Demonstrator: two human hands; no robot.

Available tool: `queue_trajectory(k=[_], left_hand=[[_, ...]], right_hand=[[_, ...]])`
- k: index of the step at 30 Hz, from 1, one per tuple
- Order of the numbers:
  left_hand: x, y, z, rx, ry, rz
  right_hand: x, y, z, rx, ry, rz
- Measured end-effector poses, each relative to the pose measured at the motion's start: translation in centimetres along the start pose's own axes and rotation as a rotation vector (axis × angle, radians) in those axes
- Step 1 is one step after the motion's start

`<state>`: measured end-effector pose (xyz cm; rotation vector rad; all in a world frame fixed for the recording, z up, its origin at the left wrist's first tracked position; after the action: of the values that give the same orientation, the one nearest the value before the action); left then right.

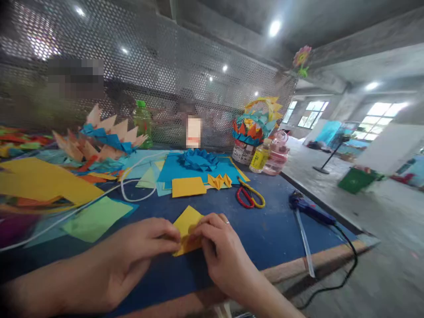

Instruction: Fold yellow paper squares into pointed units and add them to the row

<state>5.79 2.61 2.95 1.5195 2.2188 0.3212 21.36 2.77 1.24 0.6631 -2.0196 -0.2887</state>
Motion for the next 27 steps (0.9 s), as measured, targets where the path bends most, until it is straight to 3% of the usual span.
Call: queue_trajectory(k=[5,7,14,27], left_hand=[[3.1,0.0,0.1,0.090,0.005,-0.127],[3.7,0.2,0.0,0.069,-0.004,-0.121],[2.9,1.0,-0.6,0.016,-0.084,-0.089],[3.0,1.5,0.8,-0.005,-0.099,-0.359]], right_hand=[[1.4,-0.8,0.3,0.051,-0.067,-0.170],[2.2,-1.1,0.5,0.054,-0.145,-0.225],[4.1,-3.1,1.6,0.085,-0.291,-0.293],[4.2,-3.5,1.9,0.104,-0.257,-0.381]])
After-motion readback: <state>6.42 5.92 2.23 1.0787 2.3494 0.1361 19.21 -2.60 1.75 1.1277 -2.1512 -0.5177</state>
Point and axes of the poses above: each hand's wrist, its own y-axis towards the middle knuckle, its own z-axis out of the palm, x = y × z, the point moved 7 cm from there along y, towards the middle knuckle, and after that the axes turned 13 degrees about y, right-handed, at the moved point
